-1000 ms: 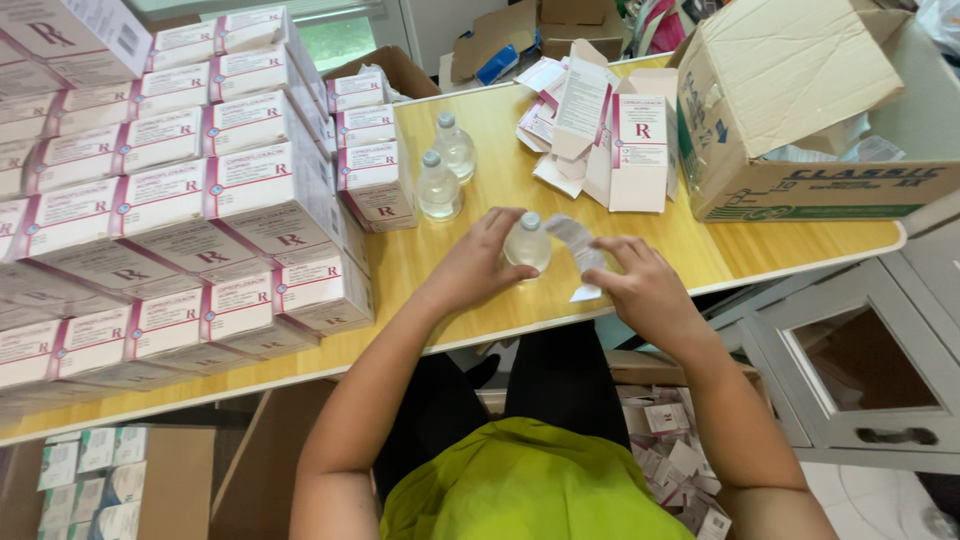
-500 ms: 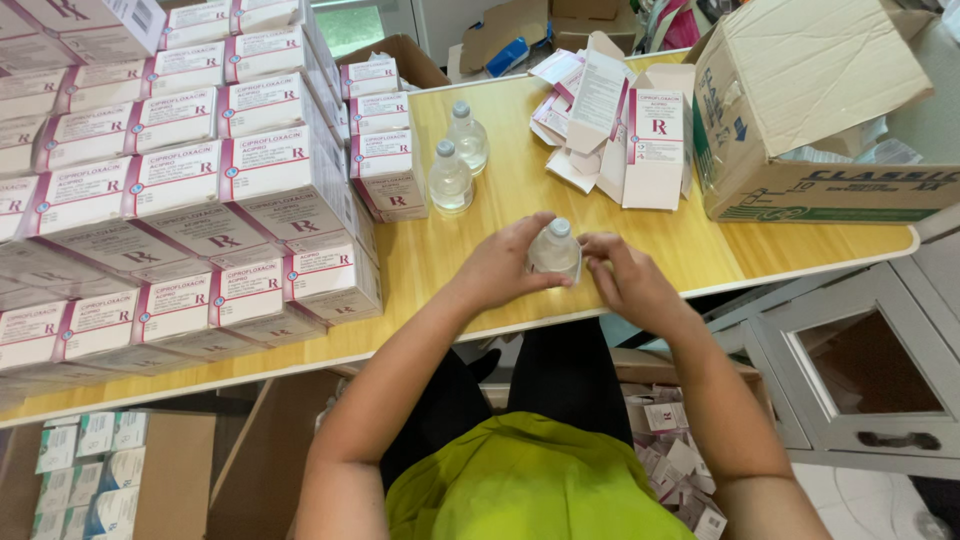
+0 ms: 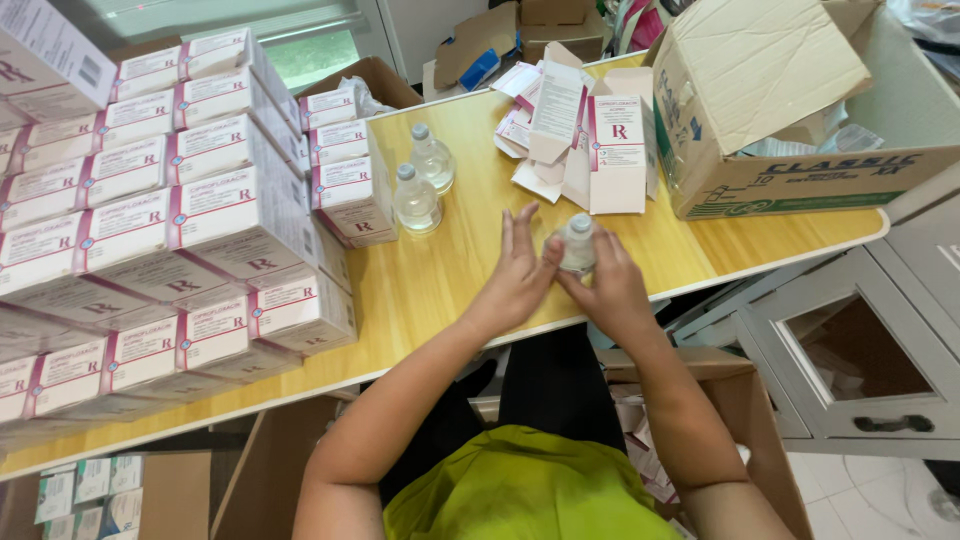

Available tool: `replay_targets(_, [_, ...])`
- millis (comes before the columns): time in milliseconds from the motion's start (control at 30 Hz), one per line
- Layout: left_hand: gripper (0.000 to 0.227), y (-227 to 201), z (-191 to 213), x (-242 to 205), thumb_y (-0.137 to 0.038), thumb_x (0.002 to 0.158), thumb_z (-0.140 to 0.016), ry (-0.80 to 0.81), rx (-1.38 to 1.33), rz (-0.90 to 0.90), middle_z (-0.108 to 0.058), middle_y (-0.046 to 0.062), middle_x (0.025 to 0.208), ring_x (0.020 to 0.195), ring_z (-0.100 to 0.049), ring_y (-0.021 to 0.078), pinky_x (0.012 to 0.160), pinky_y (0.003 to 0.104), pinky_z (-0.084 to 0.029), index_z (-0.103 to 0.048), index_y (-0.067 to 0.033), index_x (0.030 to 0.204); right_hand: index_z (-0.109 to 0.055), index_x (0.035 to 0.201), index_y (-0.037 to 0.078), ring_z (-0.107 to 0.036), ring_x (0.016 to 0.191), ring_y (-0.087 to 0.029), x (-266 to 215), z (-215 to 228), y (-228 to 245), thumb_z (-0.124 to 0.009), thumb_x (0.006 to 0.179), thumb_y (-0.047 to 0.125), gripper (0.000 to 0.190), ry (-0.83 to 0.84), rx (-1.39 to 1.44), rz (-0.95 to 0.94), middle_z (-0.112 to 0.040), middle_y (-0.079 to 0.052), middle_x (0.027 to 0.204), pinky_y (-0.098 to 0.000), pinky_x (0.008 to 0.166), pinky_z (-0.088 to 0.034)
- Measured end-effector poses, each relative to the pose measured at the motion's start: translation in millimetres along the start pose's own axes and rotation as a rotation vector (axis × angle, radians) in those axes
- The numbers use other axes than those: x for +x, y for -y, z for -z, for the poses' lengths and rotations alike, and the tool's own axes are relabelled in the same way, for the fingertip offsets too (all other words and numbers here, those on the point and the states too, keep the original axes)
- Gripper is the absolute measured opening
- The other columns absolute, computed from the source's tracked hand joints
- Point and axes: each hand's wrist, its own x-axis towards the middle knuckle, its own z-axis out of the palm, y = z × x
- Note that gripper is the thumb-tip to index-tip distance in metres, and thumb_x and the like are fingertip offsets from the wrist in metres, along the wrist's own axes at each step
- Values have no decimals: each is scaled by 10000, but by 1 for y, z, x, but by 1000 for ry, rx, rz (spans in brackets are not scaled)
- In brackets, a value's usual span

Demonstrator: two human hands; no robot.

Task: The person repeatedly picks up small clear bottles and places them into white and pink boxes, then closes the boxes and stacks them on a table. The person also retrieves bottles from a cardboard box and discards empty packaging.

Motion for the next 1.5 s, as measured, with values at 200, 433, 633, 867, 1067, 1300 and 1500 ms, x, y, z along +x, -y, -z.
replay_targets(200, [697, 0, -6, 96, -456, 929, -617, -67, 309, -45, -493, 182, 1489, 1383, -531, 368, 1144, 456, -474, -469, -36, 1466, -476, 1407, -63, -596, 1144, -438, -9, 39, -40, -822, 841, 259, 738, -76, -31, 92, -608, -261, 1247, -486, 948, -501])
replay_targets(433, [490, -3, -58, 203, -227, 904, -607, 96, 1236, -600, -350, 42, 1591, 1446, -370, 333, 1098, 605, -325, -543, -403, 1357, -470, 1448, -35, -591, 1175, -419, -21, 72, -68, -833, 851, 238, 750, -235, -86, 21, -595, -231, 1298, -471, 989, -490])
replay_targets(633, [399, 13, -79, 229, -278, 964, -585, 484, 1437, -695, -467, -3, 1512, 1475, -363, 293, 1179, 614, -209, -560, -432, 1331, -448, 1460, -13, -576, 1193, -400, -27, 64, -79, -861, 854, 223, 770, -318, -112, 9, -586, -213, 1317, -474, 1013, -476])
replay_targets(867, [362, 15, -60, 232, -238, 973, -598, 437, 1446, -993, -580, -30, 1366, 1342, -507, 235, 1201, 607, -242, -542, -327, 1319, -447, 1492, 0, -477, 1312, -405, -26, 48, -77, -915, 806, 162, 846, -536, -198, -114, -515, -218, 1387, -531, 1124, -407])
replay_targets(1067, [661, -31, -20, 212, -301, 766, -747, 380, 1390, -1119, -571, 32, 1345, 1296, -522, 245, 1136, 593, -290, -506, -259, 1381, -336, 1568, 5, -429, 1384, -413, -32, 49, -72, -945, 783, 205, 1014, -545, -38, -98, -373, -246, 1482, -489, 1116, -466])
replay_targets(1300, [869, -64, 70, 129, -361, 784, -784, 197, 502, -776, -540, 147, 1451, 1399, -516, 294, 1224, 515, -349, -401, -83, 1513, -333, 1606, 57, -429, 1432, -331, -42, 55, -68, -808, 944, 434, 897, -614, 70, -11, -331, -197, 1530, -455, 1170, -460])
replay_targets(1500, [833, -2, 91, 68, -397, 883, -675, 475, -662, -256, -554, 103, 1515, 1424, -545, 222, 1222, 401, -440, -378, -45, 1577, -416, 1577, 104, -450, 1432, -258, -7, 53, -18, -640, 1062, 415, 643, -430, 473, 286, -405, -164, 1554, -411, 1194, -443])
